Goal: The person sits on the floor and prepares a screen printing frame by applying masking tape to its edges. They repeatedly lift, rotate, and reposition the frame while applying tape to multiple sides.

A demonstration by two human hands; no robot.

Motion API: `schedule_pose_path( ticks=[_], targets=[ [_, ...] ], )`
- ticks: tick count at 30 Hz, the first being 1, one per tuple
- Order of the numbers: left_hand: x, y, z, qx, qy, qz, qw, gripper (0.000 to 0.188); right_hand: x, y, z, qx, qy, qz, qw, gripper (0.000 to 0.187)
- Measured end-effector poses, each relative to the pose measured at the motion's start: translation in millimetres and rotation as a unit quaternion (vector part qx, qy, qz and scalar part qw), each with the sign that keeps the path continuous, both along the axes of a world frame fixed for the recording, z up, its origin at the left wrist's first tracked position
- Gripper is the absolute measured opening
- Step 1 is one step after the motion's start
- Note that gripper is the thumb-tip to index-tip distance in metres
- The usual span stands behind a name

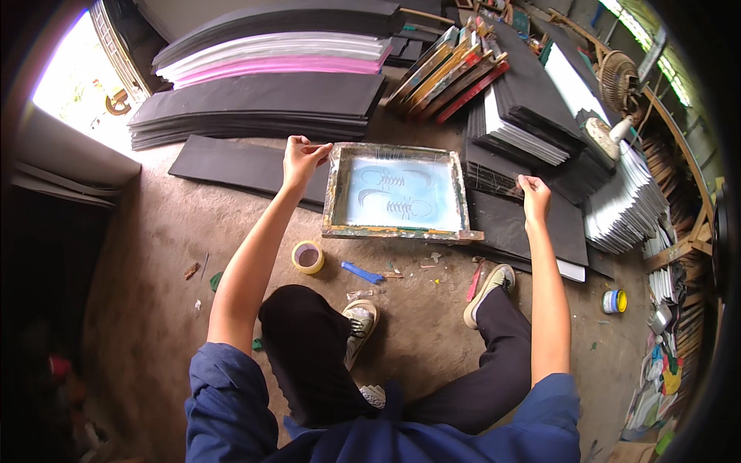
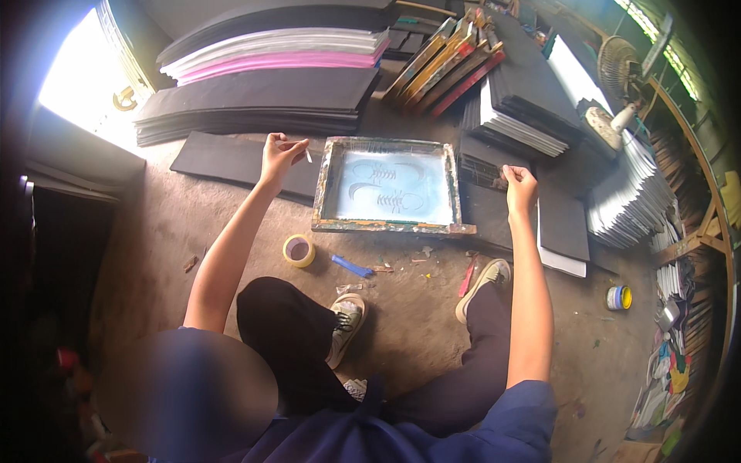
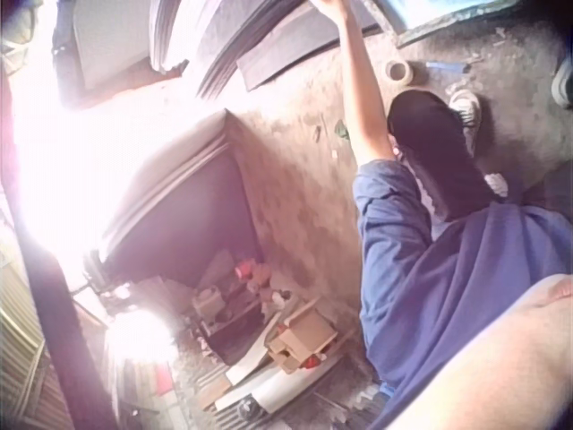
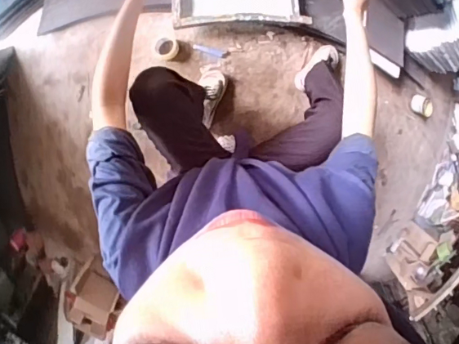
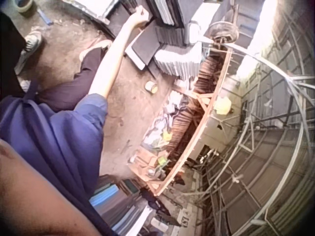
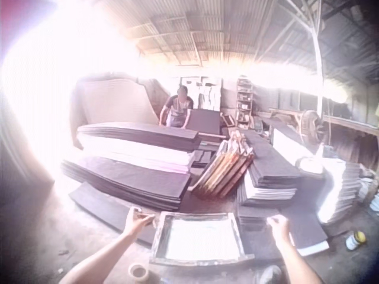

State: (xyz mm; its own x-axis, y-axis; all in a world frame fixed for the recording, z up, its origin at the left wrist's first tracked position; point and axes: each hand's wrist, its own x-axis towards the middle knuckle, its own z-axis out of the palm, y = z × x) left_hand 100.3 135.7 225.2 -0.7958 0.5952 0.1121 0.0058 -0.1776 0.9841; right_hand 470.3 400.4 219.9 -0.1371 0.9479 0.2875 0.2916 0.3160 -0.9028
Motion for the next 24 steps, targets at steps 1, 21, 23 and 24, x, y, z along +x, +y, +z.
schedule_pose_path(
  ticks=[1, 21, 23, 24],
  targets=[
    [-5.8, -1.1, -9.1, -0.026, -0.003, 0.006, 1.000, 0.039, -7.5, 7.3, -7.8, -0.017, -0.031, 0.002, 0.999, 0.016],
    [-40.0, 23.8, -170.9, -0.105, 0.020, 0.119, 0.987, 0.031, -82.6, 55.0, -149.0, -0.156, -0.094, 0.092, 0.979, 0.013],
    [-40.7, 24.1, -167.7, -0.183, 0.042, 0.119, 0.975, 0.031, -84.4, 57.2, -157.0, -0.178, -0.158, 0.094, 0.967, 0.014],
    [-41.5, 22.2, -167.2, -0.231, 0.073, 0.104, 0.965, 0.031, -86.1, 60.3, -158.1, -0.186, -0.188, 0.097, 0.960, 0.014]
  ],
)
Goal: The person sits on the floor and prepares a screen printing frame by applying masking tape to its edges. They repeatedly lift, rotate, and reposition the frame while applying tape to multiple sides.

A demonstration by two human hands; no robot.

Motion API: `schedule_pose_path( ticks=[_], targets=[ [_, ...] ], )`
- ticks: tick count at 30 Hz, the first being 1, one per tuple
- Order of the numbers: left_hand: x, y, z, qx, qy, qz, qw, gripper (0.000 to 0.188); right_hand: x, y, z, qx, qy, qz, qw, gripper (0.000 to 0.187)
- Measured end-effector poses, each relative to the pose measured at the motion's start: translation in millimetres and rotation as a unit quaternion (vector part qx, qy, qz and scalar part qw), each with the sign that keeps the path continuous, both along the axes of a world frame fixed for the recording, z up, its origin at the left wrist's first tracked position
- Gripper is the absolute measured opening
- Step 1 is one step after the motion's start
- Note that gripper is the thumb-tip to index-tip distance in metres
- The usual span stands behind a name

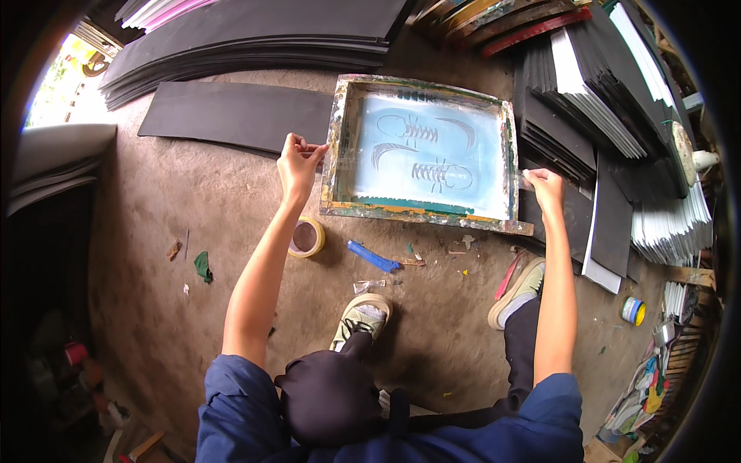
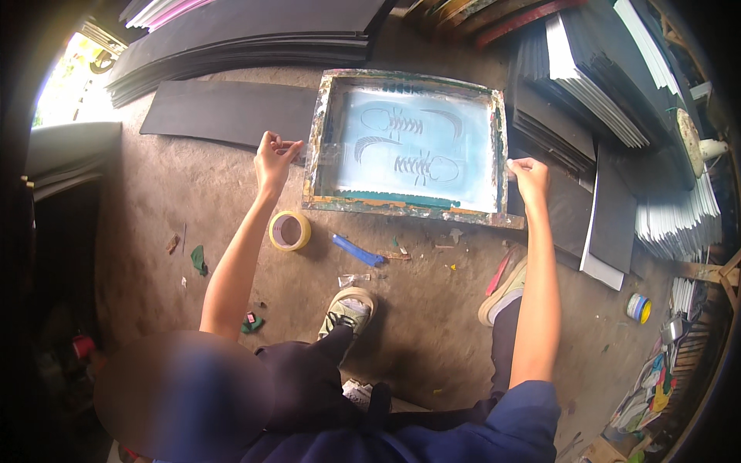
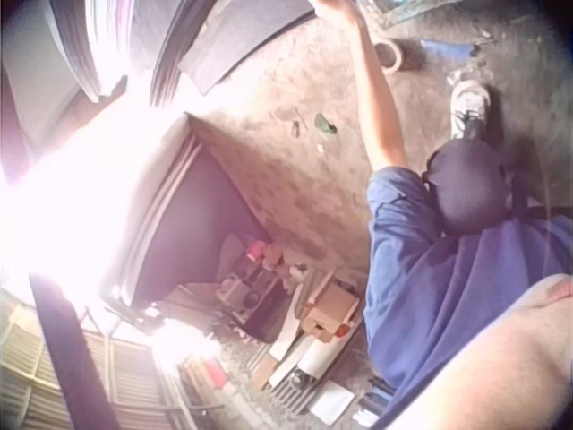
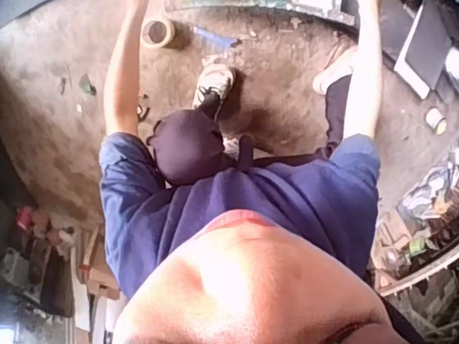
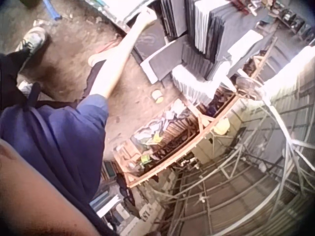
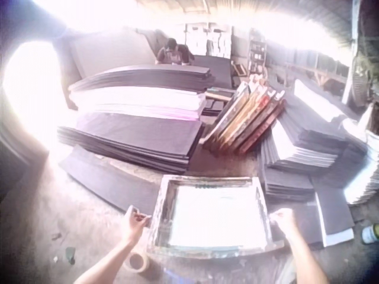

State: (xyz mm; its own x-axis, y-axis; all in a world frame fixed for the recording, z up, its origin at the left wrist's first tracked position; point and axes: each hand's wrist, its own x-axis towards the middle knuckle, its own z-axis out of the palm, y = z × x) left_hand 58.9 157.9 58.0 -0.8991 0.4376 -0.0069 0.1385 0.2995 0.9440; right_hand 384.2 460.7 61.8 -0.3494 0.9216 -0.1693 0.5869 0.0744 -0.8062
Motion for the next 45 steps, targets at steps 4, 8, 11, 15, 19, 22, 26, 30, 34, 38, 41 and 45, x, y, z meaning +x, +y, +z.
schedule_pose_path(
  ticks=[4, 8, 11, 15, 19, 22, 26, 30, 34, 38, 41, 45],
  targets=[
    [-3.8, 3.1, -24.4, -0.164, 0.084, -0.078, 0.980, 0.031, 5.0, 4.7, -29.4, 0.033, -0.263, 0.059, 0.962, 0.014],
    [-8.6, -7.8, -47.4, -0.292, 0.165, -0.169, 0.927, 0.029, -14.2, -15.2, -56.1, 0.037, -0.392, 0.100, 0.914, 0.010],
    [-10.2, -3.4, -48.0, -0.343, 0.194, -0.228, 0.890, 0.028, -15.2, -12.8, -61.6, 0.033, -0.435, 0.134, 0.890, 0.008],
    [-15.5, 0.1, -51.4, -0.395, 0.163, -0.278, 0.860, 0.027, -20.1, -15.8, -74.3, 0.043, -0.474, 0.180, 0.861, 0.008],
    [-12.9, 7.6, -53.3, -0.411, 0.197, -0.290, 0.841, 0.027, -21.2, -17.5, -83.1, 0.080, -0.485, 0.195, 0.849, 0.014],
    [-13.1, 3.6, -50.3, -0.417, 0.208, -0.293, 0.835, 0.026, -38.0, -32.8, -59.2, 0.059, -0.536, 0.225, 0.812, 0.023],
    [-7.9, 9.3, -45.9, -0.408, 0.203, -0.304, 0.837, 0.026, -29.9, -26.8, -62.7, 0.080, -0.541, 0.225, 0.806, 0.020],
    [0.4, 15.9, -47.6, -0.392, 0.231, -0.314, 0.833, 0.024, -16.4, -19.3, -73.4, 0.123, -0.515, 0.227, 0.818, 0.018],
    [-1.6, 15.1, -53.3, -0.398, 0.237, -0.324, 0.825, 0.020, -17.8, -23.4, -72.9, 0.136, -0.507, 0.241, 0.816, 0.015],
    [-4.1, 16.5, -58.3, -0.420, 0.229, -0.336, 0.811, 0.016, -24.9, -33.4, -64.8, 0.130, -0.548, 0.257, 0.785, 0.020],
    [-3.1, 21.7, -62.1, -0.421, 0.237, -0.349, 0.803, 0.011, -18.6, -31.0, -66.2, 0.145, -0.558, 0.258, 0.775, 0.018],
    [-2.8, 17.7, -72.4, -0.397, 0.266, -0.347, 0.807, 0.011, -20.6, -33.0, -65.3, 0.146, -0.557, 0.266, 0.773, 0.018]
  ],
)
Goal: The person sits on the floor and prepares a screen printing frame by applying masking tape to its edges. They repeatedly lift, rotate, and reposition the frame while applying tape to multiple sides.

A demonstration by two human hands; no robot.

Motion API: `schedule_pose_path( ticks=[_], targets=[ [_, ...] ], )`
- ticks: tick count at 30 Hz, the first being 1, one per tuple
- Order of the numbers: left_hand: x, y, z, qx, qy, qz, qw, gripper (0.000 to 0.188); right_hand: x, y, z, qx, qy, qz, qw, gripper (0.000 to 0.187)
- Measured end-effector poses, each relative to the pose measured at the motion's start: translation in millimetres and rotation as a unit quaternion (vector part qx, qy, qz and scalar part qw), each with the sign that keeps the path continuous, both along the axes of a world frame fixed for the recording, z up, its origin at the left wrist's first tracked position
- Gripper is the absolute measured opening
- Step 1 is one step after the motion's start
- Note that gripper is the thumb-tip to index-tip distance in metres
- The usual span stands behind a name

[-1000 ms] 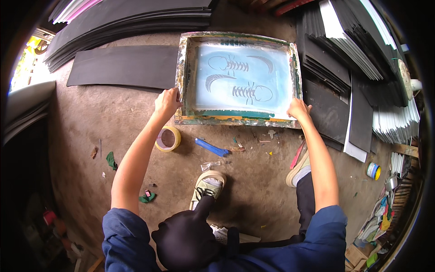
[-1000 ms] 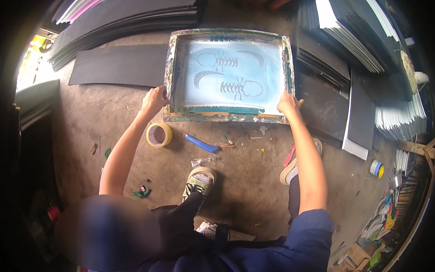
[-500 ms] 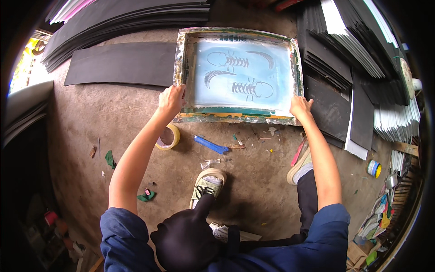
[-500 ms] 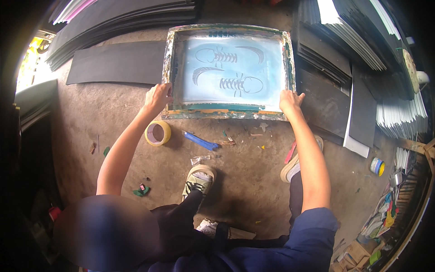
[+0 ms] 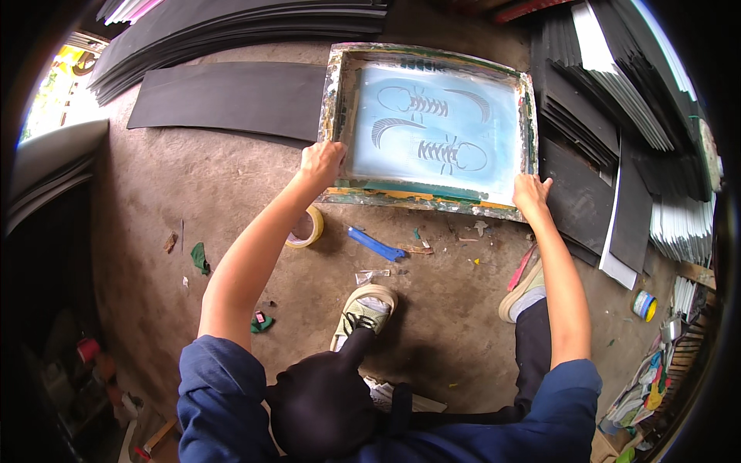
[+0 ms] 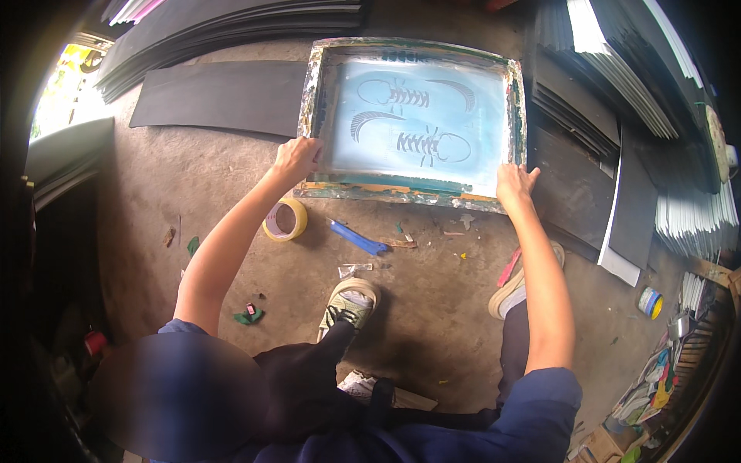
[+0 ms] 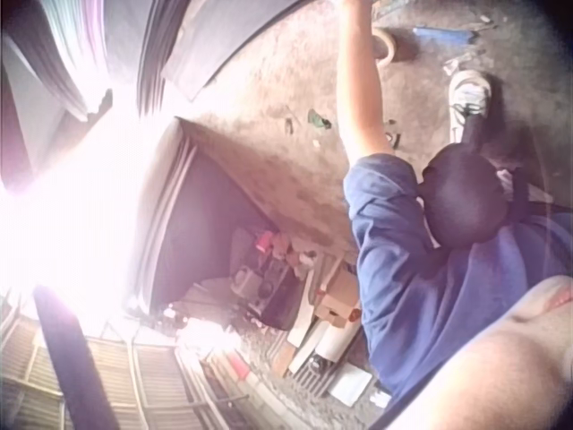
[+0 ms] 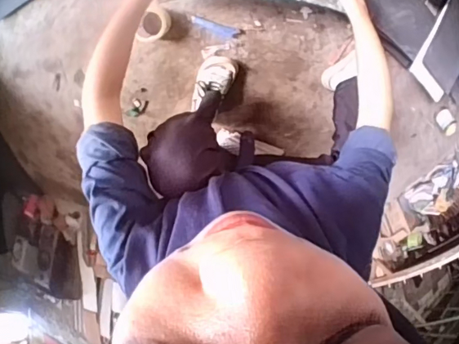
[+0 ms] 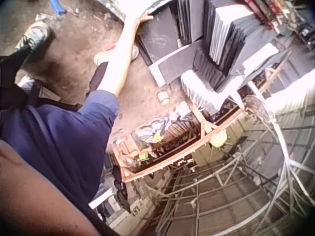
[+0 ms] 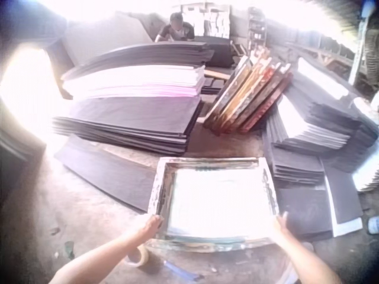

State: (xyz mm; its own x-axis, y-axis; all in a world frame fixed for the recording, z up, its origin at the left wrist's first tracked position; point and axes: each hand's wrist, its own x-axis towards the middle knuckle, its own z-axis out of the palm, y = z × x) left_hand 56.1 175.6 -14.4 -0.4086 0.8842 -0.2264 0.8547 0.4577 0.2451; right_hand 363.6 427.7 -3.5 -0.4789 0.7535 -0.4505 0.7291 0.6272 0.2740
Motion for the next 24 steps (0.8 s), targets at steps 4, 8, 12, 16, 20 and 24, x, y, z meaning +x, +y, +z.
schedule_pose_path(
  ticks=[4, 8, 12, 16, 20, 24],
  targets=[
    [0.0, 1.0, -2.9, 0.004, -0.014, -0.015, 1.000, 0.013, 4.8, -0.3, -4.2, 0.008, 0.031, 0.025, 0.999, 0.017],
    [4.3, 1.5, -5.5, 0.015, 0.013, -0.033, 0.999, 0.009, 6.5, -2.2, -6.4, 0.012, 0.029, 0.032, 0.999, 0.018],
    [8.3, 8.2, -3.4, -0.013, 0.001, -0.053, 0.999, 0.004, 9.4, -1.5, -4.2, 0.004, 0.025, 0.027, 0.999, 0.017],
    [4.5, 7.1, -3.6, -0.021, -0.007, -0.062, 0.998, 0.007, 4.2, -3.1, -4.6, 0.002, 0.001, 0.012, 1.000, 0.020],
    [0.3, 10.8, -7.2, -0.043, -0.039, -0.053, 0.997, 0.007, 5.2, -2.9, -2.9, -0.003, 0.012, 0.002, 1.000, 0.019],
    [0.6, 11.0, -5.5, -0.052, -0.039, -0.058, 0.996, 0.008, 5.0, -3.6, 1.2, -0.011, 0.028, 0.016, 0.999, 0.018]
  ],
)
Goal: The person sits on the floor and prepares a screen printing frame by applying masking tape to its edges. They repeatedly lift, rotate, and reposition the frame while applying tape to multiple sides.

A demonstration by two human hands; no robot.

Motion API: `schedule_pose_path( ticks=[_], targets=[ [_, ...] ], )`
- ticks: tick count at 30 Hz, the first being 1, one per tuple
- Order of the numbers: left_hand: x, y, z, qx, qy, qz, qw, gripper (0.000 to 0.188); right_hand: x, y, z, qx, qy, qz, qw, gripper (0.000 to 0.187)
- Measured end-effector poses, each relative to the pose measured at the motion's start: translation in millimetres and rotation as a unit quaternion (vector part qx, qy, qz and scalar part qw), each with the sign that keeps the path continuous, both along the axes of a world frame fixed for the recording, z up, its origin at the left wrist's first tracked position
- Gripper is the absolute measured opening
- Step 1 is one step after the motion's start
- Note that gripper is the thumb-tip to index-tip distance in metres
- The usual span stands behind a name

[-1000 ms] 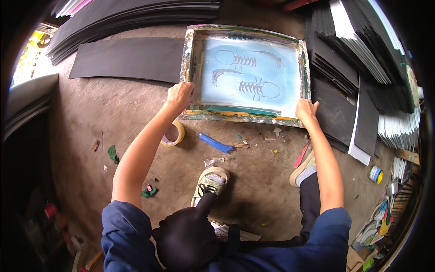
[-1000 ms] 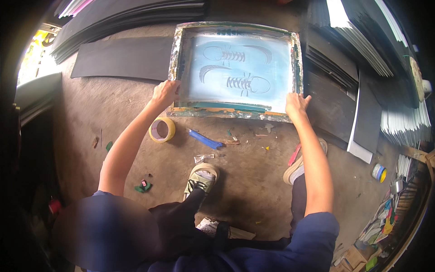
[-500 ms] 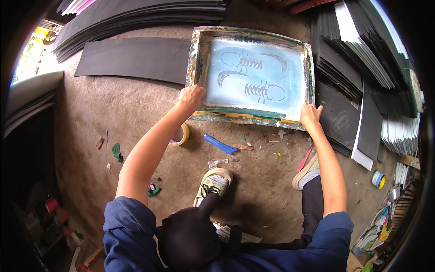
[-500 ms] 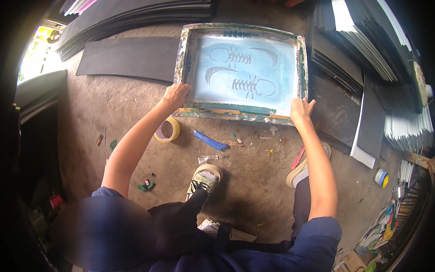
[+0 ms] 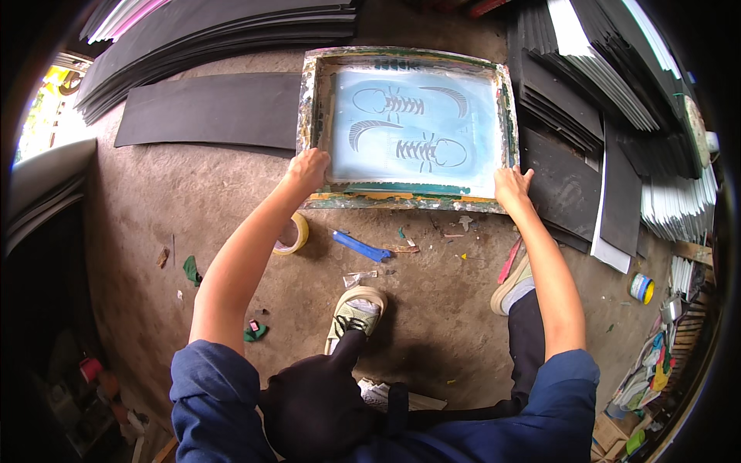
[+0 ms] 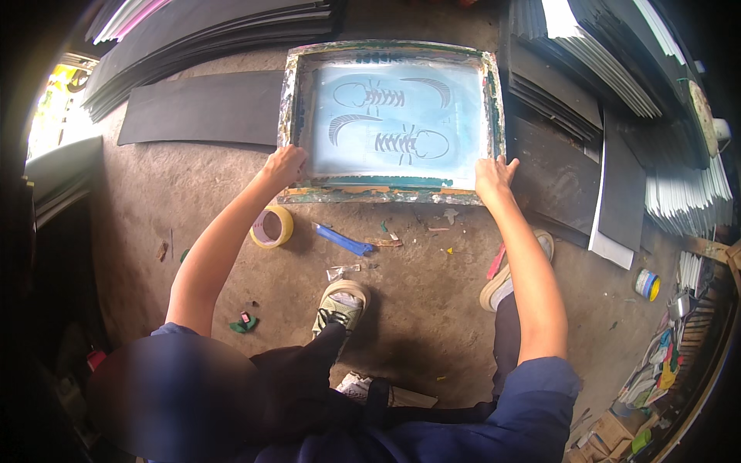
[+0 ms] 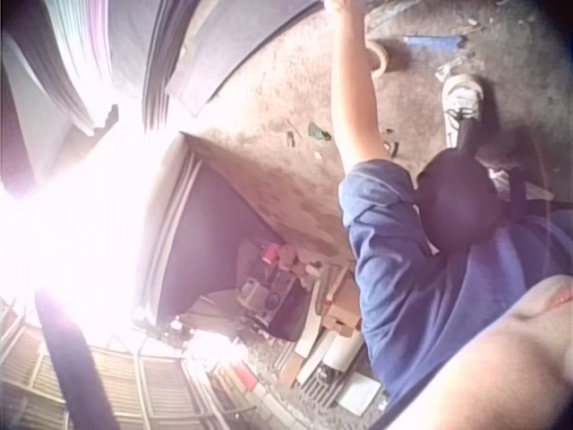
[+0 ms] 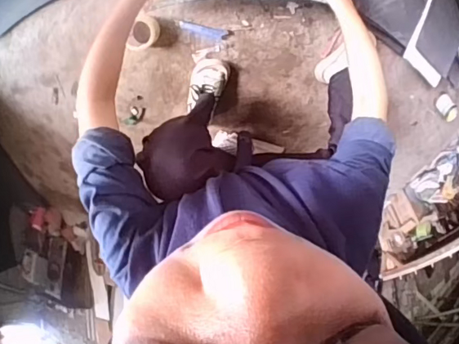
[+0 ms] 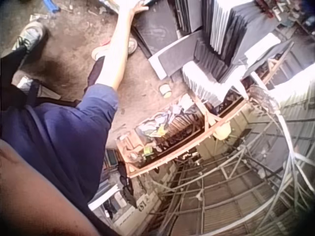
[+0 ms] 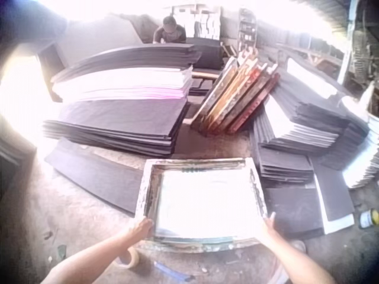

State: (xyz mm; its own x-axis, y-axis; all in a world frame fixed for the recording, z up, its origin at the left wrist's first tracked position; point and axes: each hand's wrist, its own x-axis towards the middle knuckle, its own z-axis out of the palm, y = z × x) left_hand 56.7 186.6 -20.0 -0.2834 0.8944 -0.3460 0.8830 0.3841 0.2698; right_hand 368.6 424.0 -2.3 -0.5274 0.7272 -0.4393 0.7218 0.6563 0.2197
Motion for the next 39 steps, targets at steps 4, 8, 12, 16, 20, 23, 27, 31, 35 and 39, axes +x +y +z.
schedule_pose_path(
  ticks=[4, 8, 12, 16, 20, 23, 27, 31, 35, 39],
  targets=[
    [3.0, 2.1, 5.8, -0.048, 0.020, -0.011, 0.999, 0.009, -4.6, -1.8, 3.8, -0.006, -0.016, -0.003, 1.000, 0.019],
    [5.2, 4.7, 7.7, -0.099, 0.025, 0.001, 0.995, 0.011, -6.6, -4.8, 4.0, -0.008, -0.022, -0.004, 1.000, 0.022],
    [11.5, 10.8, 12.5, -0.150, 0.048, -0.004, 0.988, 0.014, -4.6, 0.4, -0.4, -0.010, -0.044, 0.004, 0.999, 0.022],
    [14.6, 9.9, 13.4, -0.154, 0.073, -0.010, 0.985, 0.017, -3.6, -0.6, -4.1, -0.002, -0.036, 0.012, 0.999, 0.020],
    [18.9, 14.9, 17.8, -0.202, 0.072, -0.023, 0.976, 0.021, -2.1, 0.2, -8.4, -0.002, -0.052, 0.014, 0.999, 0.019],
    [19.8, 14.9, 16.3, -0.225, 0.101, -0.045, 0.968, 0.028, -2.7, 1.1, -8.2, -0.001, -0.062, 0.024, 0.998, 0.020],
    [15.0, 7.9, 11.8, -0.228, 0.160, -0.086, 0.957, 0.040, -5.9, 0.0, -8.4, 0.002, -0.054, 0.015, 0.998, 0.027],
    [8.9, 2.8, 11.5, -0.201, 0.148, -0.127, 0.960, 0.036, -4.6, 0.1, -11.6, 0.033, -0.034, 0.014, 0.999, 0.031],
    [-5.6, -15.7, 9.4, -0.048, 0.030, -0.076, 0.995, 0.024, 16.7, -10.2, -14.8, 0.068, 0.097, 0.076, 0.990, 0.021],
    [12.4, -20.1, 40.5, 0.062, -0.163, -0.036, 0.984, 0.036, 19.3, -30.0, 5.4, -0.102, 0.288, 0.054, 0.951, 0.031]
  ],
)
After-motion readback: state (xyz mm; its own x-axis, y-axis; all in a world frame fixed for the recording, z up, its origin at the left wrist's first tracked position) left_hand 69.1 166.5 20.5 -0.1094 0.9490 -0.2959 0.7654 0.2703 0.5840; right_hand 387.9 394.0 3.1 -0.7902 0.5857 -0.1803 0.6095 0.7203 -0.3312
